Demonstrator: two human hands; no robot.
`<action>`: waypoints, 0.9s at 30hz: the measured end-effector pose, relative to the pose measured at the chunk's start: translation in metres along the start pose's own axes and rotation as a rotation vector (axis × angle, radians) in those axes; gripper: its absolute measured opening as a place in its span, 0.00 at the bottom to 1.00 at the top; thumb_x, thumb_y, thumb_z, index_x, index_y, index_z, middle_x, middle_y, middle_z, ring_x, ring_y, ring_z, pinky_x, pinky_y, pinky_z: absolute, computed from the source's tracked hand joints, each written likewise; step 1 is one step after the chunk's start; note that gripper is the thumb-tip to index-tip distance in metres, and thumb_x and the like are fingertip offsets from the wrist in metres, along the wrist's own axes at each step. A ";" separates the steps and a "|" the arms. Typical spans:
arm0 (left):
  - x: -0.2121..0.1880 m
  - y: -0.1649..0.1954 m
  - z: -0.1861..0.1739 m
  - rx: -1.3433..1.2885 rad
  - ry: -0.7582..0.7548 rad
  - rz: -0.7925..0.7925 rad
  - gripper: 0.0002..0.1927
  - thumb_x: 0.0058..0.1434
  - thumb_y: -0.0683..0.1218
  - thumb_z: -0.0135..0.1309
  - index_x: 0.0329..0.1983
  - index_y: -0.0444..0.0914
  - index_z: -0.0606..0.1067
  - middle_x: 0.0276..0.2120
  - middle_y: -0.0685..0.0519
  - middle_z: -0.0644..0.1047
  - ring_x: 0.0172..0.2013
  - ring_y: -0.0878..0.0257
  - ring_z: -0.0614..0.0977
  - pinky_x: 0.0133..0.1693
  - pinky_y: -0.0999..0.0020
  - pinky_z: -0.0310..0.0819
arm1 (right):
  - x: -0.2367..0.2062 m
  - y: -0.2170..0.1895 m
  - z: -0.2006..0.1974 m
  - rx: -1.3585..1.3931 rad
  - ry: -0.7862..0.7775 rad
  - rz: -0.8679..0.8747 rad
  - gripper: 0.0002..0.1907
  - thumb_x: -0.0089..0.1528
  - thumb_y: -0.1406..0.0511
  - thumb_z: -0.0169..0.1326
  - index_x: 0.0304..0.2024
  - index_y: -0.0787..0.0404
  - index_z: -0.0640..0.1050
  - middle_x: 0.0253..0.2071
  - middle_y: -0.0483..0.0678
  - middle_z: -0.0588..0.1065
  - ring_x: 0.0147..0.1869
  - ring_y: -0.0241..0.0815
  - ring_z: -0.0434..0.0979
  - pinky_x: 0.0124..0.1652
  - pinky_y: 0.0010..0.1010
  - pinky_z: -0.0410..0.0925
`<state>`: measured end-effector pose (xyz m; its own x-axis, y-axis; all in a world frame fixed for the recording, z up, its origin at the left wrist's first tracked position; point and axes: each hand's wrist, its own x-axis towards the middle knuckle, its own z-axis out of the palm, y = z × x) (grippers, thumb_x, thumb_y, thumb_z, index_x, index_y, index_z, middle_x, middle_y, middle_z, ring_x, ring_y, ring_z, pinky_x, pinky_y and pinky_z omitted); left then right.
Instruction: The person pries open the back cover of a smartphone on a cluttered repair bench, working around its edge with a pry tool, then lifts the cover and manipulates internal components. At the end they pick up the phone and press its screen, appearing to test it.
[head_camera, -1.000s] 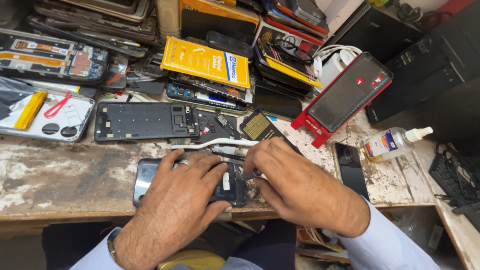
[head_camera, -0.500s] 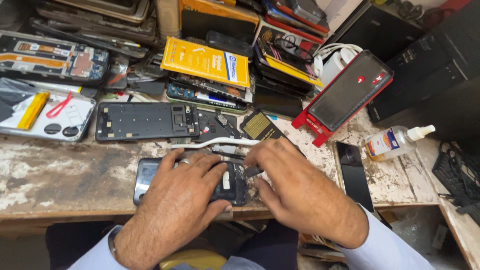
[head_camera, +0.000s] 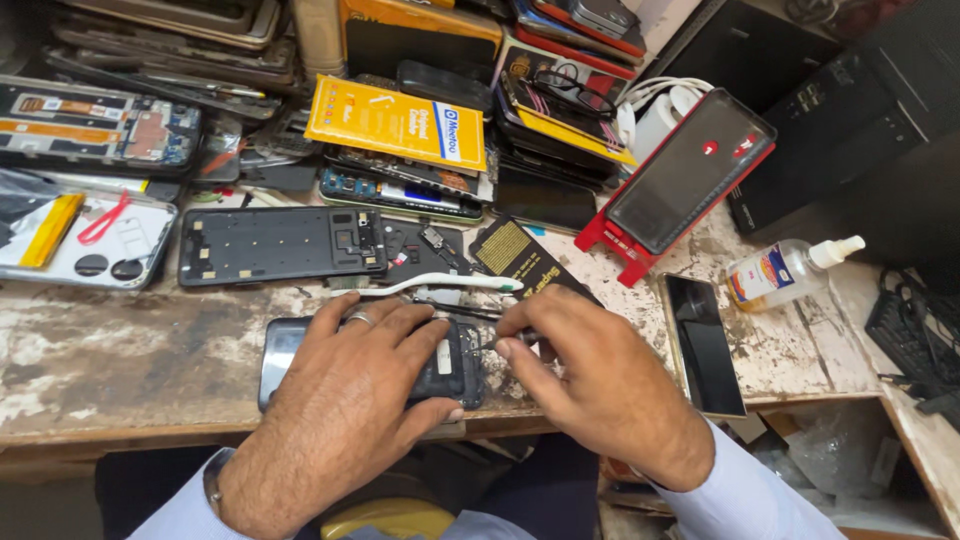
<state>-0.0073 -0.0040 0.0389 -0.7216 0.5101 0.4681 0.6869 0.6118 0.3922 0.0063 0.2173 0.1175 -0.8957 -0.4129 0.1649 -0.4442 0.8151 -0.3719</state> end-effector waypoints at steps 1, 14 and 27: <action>0.002 0.001 0.000 -0.019 0.008 -0.005 0.33 0.53 0.60 0.62 0.55 0.35 0.76 0.52 0.46 0.77 0.57 0.51 0.75 0.60 0.45 0.57 | -0.002 0.001 -0.002 0.017 0.012 0.034 0.09 0.62 0.63 0.58 0.40 0.62 0.79 0.37 0.51 0.79 0.40 0.48 0.82 0.39 0.36 0.73; 0.045 0.033 0.036 0.089 -0.100 0.069 0.06 0.55 0.46 0.59 0.32 0.39 0.80 0.34 0.50 0.80 0.43 0.52 0.81 0.55 0.48 0.63 | -0.027 0.014 -0.004 0.080 0.113 0.213 0.09 0.60 0.65 0.58 0.41 0.62 0.79 0.37 0.48 0.79 0.35 0.42 0.83 0.31 0.29 0.75; 0.037 0.026 0.021 0.049 -0.008 -0.003 0.04 0.55 0.43 0.59 0.33 0.43 0.82 0.37 0.54 0.81 0.43 0.56 0.80 0.50 0.51 0.64 | -0.035 0.013 -0.020 0.097 0.310 0.244 0.08 0.60 0.66 0.59 0.40 0.64 0.79 0.35 0.49 0.80 0.34 0.36 0.83 0.31 0.28 0.73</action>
<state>-0.0184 0.0432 0.0500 -0.7242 0.5131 0.4607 0.6801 0.6419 0.3542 0.0312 0.2499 0.1254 -0.9446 -0.0580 0.3231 -0.2272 0.8258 -0.5161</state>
